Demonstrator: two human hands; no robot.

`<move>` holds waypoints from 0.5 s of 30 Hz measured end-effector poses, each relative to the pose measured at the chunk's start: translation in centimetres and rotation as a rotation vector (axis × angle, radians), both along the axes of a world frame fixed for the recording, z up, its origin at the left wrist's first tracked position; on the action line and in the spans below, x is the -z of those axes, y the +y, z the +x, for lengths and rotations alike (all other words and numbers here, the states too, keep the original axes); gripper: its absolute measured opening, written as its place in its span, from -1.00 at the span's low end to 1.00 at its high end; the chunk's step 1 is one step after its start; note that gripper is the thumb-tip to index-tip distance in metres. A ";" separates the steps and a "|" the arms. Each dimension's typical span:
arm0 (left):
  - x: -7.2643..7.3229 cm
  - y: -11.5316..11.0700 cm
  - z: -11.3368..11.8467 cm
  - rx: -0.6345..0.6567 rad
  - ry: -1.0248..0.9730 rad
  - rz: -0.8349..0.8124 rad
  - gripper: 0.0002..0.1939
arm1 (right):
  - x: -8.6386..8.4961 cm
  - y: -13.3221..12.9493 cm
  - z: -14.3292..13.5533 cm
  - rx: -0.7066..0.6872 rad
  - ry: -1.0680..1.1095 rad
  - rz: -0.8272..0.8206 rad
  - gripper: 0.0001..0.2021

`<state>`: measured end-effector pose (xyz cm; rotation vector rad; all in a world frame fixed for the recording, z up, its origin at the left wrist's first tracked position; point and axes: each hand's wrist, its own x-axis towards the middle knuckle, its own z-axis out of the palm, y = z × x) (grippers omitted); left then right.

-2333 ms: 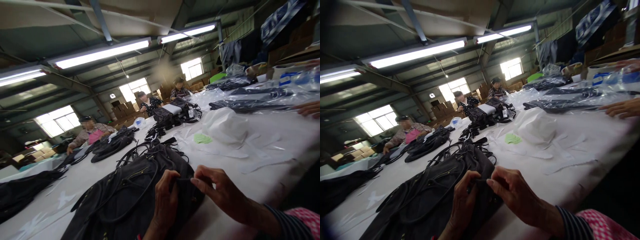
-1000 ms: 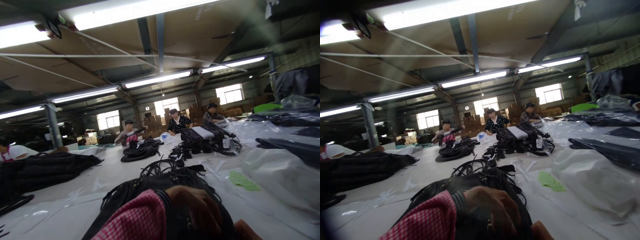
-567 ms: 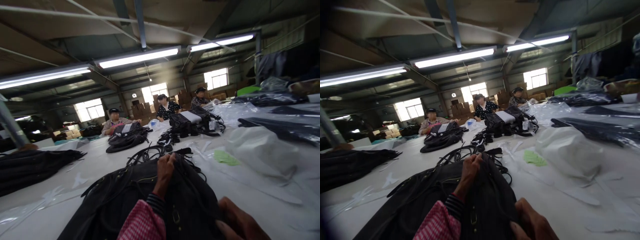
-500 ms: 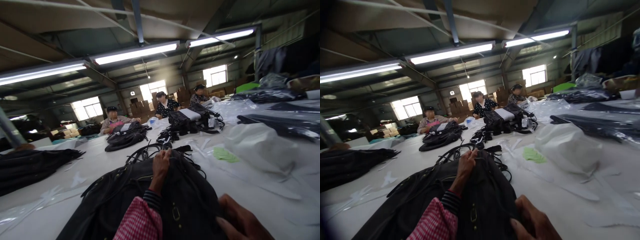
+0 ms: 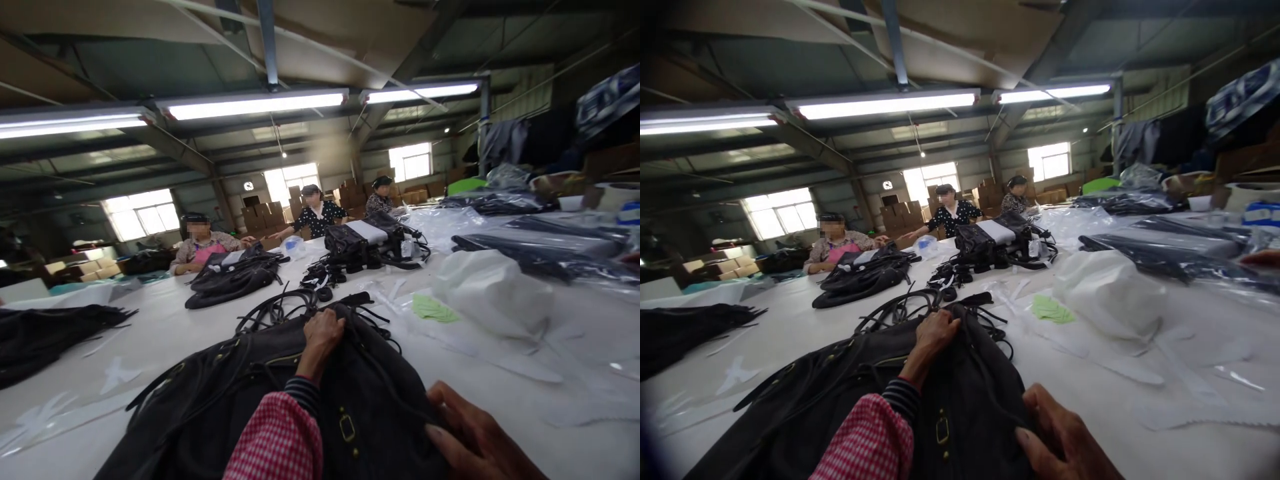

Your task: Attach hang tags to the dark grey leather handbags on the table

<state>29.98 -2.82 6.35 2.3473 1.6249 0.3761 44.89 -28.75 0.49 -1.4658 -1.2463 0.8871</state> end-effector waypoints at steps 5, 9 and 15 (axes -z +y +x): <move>-0.2 0.6 0.5 0.027 -0.044 -0.058 -0.65 | -0.5 0.5 0.0 0.018 -0.048 -0.028 -0.65; 0.5 2.7 0.3 0.096 -0.178 -0.176 -0.65 | -1.2 1.4 0.3 -0.024 -0.209 -0.090 -0.73; 2.5 3.2 1.8 -0.032 -0.660 -0.330 -0.79 | -1.5 2.5 1.5 -0.024 -0.553 0.123 -0.66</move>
